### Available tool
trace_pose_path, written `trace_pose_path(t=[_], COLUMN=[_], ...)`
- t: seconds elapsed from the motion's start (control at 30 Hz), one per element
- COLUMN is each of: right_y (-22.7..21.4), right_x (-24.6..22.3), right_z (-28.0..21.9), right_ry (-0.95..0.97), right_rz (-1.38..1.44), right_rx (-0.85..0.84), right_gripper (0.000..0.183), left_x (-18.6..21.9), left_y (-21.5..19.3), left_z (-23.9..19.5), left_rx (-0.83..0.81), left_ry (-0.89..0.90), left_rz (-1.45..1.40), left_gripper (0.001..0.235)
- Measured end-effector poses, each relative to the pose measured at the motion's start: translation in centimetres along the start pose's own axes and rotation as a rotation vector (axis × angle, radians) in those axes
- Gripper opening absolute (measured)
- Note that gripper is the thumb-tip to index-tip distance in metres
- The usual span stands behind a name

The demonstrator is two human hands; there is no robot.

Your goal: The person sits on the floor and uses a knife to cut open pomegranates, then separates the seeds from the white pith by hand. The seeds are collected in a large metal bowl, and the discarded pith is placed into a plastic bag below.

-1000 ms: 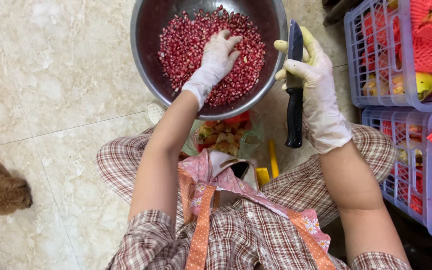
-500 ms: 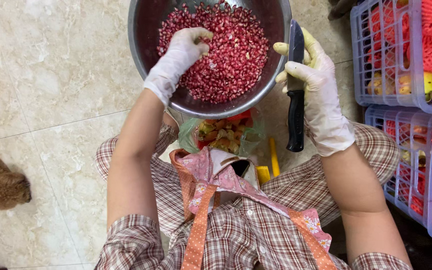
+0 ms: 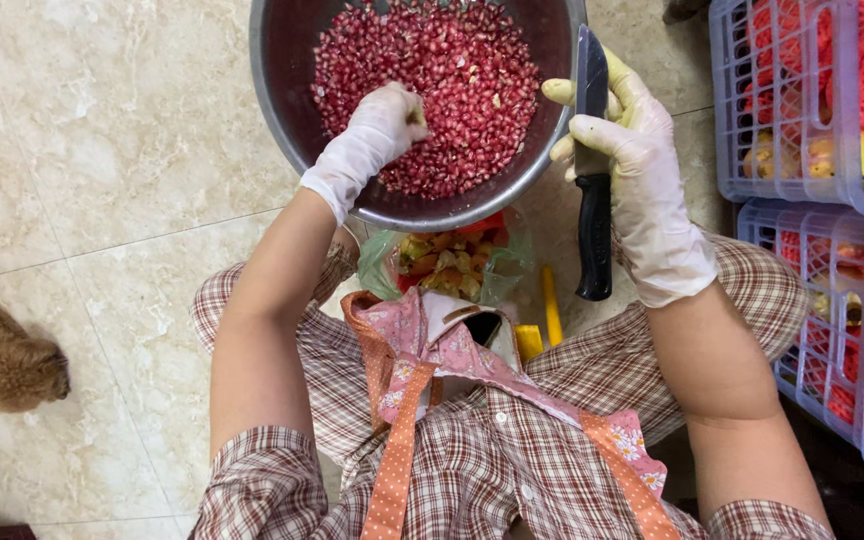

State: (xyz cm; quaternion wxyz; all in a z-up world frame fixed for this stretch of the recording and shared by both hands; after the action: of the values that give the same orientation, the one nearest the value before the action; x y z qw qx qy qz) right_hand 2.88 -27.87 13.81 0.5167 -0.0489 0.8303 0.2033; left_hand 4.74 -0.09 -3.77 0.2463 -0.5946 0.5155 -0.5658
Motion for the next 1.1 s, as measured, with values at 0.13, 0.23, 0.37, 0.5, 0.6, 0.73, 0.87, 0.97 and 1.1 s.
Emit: trace_pose_path(t=[0.13,0.23,0.37,0.5,0.6,0.73,0.87,0.97,1.1], right_y=[0.2,0.1,0.0,-0.2,0.1,0.0,-0.4,-0.8,-0.6], right_x=[0.1,0.1,0.1,0.3,0.1,0.2,0.2,0.3,0.3], right_z=[0.1,0.2,0.2,0.1,0.1,0.4,0.5,0.7,0.5], right_ry=[-0.005,-0.005,-0.007,0.007,-0.001,0.021,0.027,0.025,0.002], right_rz=[0.008,0.021,0.024,0.025,0.009,0.017,0.027,0.032,0.057], right_rx=[0.000,0.002,0.000,0.023,0.006,0.012,0.020,0.015,-0.015], right_gripper=[0.072,0.071,0.071,0.071,0.072,0.071,0.072,0.072,0.071], left_x=[-3.0,-3.3,-2.9,-1.7,-1.2,-0.4,1.0,0.6,-0.8], left_y=[1.2,1.3,0.4,0.2,1.0,2.0,4.4,6.4,6.1], left_z=[-0.9,-1.4,-2.3,-1.9,0.7,7.1,10.9,11.1,9.8], left_rx=[0.043,0.030,0.066,0.116,0.146,0.292,0.325,0.255,0.200], left_ry=[-0.203,-0.289,-0.436,-0.529,-0.508,-0.196,0.090,0.066,-0.083], left_rz=[-0.687,-0.998,-1.100,-1.116,-0.995,-0.582,0.006,0.156,0.063], left_gripper=[0.009,0.006,0.006,0.009,0.018,0.015,0.025,0.025,0.010])
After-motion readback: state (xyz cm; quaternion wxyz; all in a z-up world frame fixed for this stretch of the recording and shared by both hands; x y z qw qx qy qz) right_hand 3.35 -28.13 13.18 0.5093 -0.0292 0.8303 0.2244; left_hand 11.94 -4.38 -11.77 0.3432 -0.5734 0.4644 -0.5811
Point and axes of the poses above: each hand's wrist, its own z-axis towards the middle knuckle, its own y-axis out of the palm, x = y × z, the point moved 9 cm from there along z, towards the middle knuckle, and after that the axes turned 6 degrees about y, right-handed, at the moved point
